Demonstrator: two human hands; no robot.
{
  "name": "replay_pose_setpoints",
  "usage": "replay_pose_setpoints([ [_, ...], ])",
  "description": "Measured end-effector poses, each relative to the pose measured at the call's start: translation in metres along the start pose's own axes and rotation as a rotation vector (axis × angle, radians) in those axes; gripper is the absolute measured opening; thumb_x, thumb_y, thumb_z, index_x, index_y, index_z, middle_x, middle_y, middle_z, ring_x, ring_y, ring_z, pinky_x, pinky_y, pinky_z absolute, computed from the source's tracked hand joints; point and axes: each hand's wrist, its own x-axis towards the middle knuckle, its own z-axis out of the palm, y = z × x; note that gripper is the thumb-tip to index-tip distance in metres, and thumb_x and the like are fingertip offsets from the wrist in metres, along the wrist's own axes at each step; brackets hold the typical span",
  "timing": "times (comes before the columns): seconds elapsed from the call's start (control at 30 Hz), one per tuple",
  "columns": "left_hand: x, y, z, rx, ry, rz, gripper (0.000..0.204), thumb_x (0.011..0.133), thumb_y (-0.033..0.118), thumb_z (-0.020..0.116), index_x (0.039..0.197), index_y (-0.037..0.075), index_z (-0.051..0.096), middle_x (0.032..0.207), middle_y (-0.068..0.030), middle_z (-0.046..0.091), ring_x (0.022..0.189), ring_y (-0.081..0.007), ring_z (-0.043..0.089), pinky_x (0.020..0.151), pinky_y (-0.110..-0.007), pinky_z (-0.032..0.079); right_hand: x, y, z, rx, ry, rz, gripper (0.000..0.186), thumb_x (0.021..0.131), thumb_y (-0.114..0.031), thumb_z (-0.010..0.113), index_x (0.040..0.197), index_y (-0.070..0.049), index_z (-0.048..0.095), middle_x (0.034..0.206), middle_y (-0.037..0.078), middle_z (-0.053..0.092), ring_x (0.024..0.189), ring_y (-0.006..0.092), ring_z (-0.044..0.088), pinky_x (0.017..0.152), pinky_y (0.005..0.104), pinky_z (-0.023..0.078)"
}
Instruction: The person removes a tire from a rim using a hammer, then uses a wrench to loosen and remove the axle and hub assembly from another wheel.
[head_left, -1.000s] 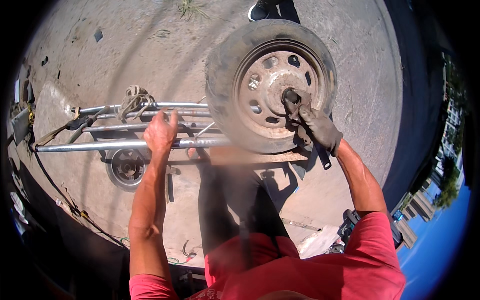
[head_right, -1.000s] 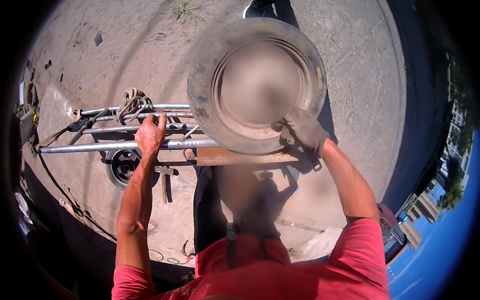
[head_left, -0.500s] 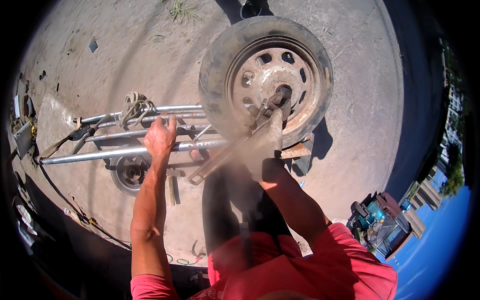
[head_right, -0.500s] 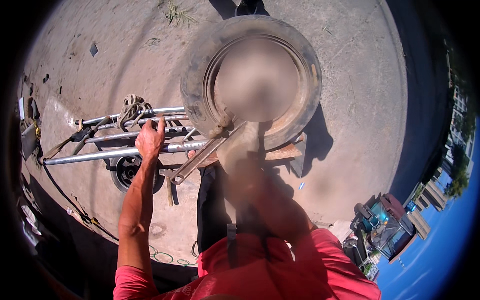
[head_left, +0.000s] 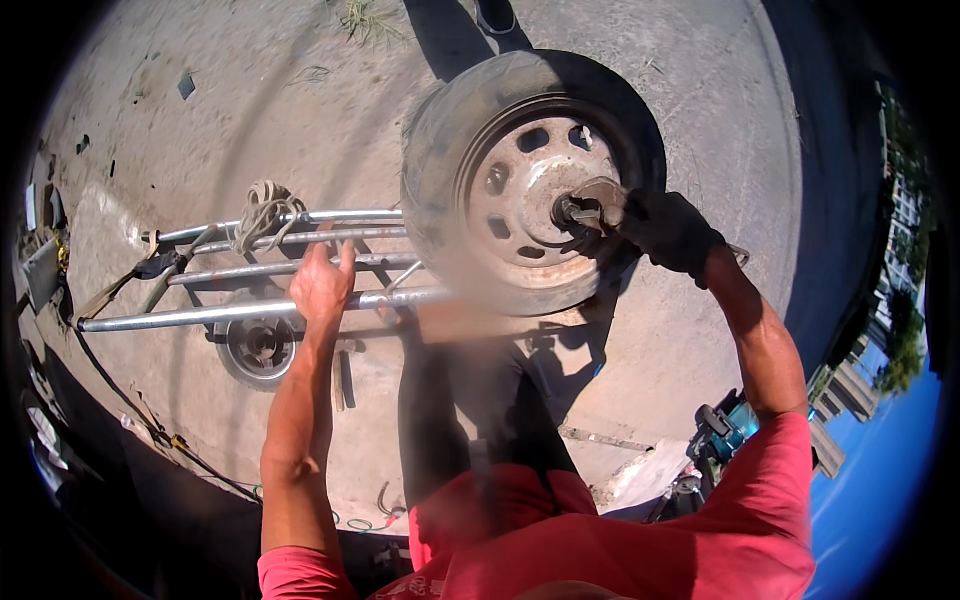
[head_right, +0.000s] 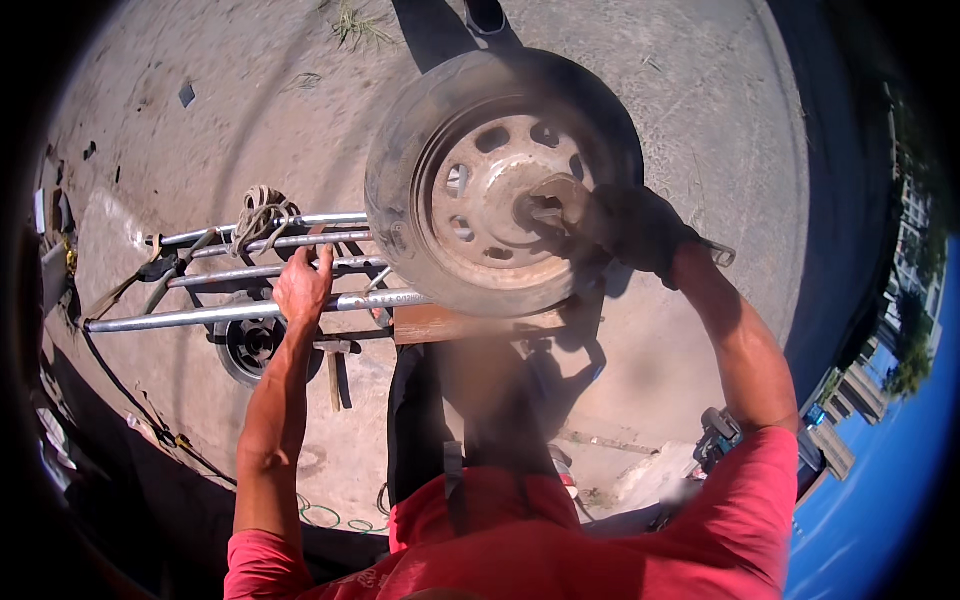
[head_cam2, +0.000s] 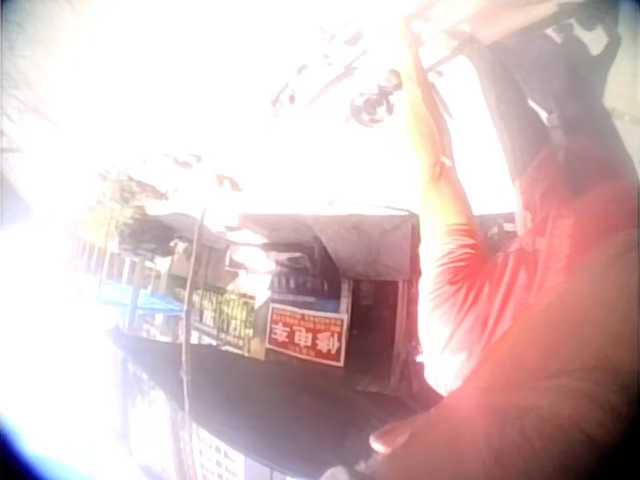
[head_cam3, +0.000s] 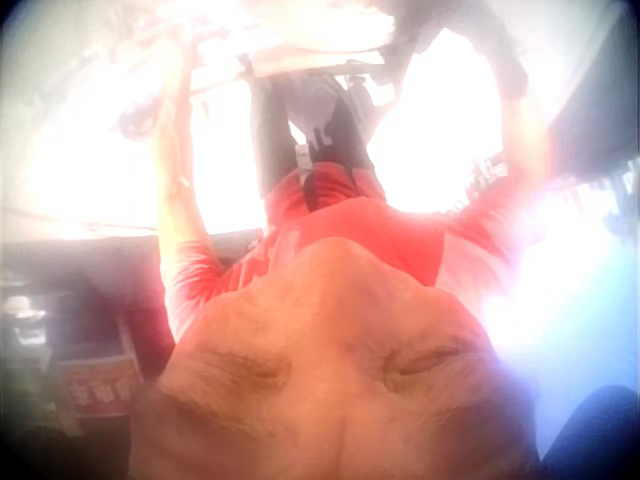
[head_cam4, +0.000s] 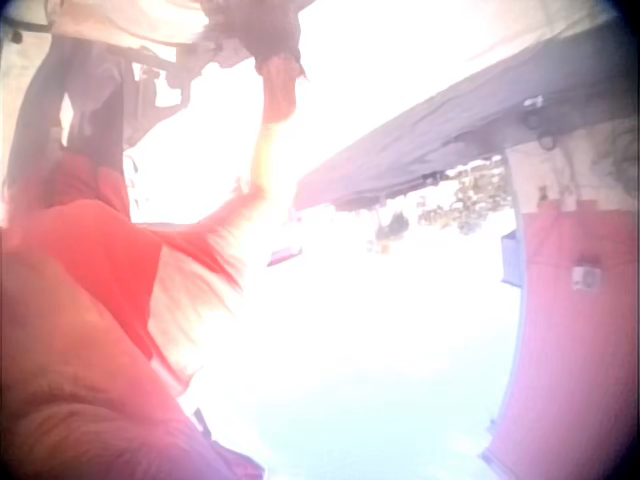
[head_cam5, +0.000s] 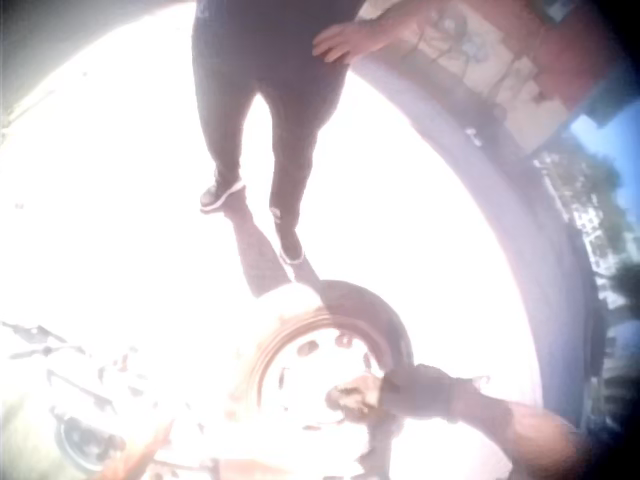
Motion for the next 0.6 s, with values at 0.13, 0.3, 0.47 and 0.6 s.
replay_pose_setpoints([
  [0.13, -0.001, -0.004, 0.003, 0.026, -0.045, -0.047, 0.052, 0.096, 0.056, 0.061, 0.121, 0.012, 0.073, 0.111, -0.0169, 0.075, 0.104, -0.0402, 0.071, 0.089, -0.050, 0.054, 0.020, -0.018, -0.029, -0.232, -0.156, -0.184, 0.043, 0.096, -0.048, 0.067, 0.110, -0.008, 0.071, 0.093, 0.016, 0.074, 0.089, 0.0346, 0.072, 0.080, 0.0446, 0.055],
  [0.3, 0.004, -0.002, 0.003, 0.006, -0.032, -0.027, 0.050, 0.097, 0.054, 0.061, 0.125, 0.014, 0.071, 0.113, -0.0155, 0.075, 0.104, -0.0397, 0.071, 0.089, -0.050, 0.054, 0.029, -0.027, -0.041, -0.167, -0.235, -0.064, 0.045, 0.097, -0.050, 0.064, 0.117, -0.010, 0.069, 0.098, 0.019, 0.074, 0.093, 0.0373, 0.072, 0.083, 0.0467, 0.055],
  [0.47, 0.006, 0.002, -0.005, -0.050, 0.029, -0.011, 0.052, 0.097, 0.055, 0.061, 0.120, 0.010, 0.073, 0.113, -0.0167, 0.075, 0.104, -0.0402, 0.071, 0.089, -0.050, 0.054, 0.037, -0.038, -0.049, -0.260, -0.287, 0.033, 0.048, 0.098, -0.052, 0.063, 0.118, -0.010, 0.069, 0.097, 0.018, 0.075, 0.094, 0.0371, 0.072, 0.082, 0.0466, 0.055],
  [0.6, 0.006, 0.005, -0.005, -0.013, 0.030, -0.018, 0.052, 0.096, 0.056, 0.062, 0.114, 0.008, 0.074, 0.110, -0.0174, 0.075, 0.102, -0.0407, 0.071, 0.087, -0.051, 0.054, 0.042, -0.026, -0.047, -0.418, -0.247, -0.025, 0.048, 0.097, -0.053, 0.065, 0.114, -0.008, 0.068, 0.088, 0.017, 0.073, 0.085, 0.0353, 0.073, 0.078, 0.0455, 0.055],
])
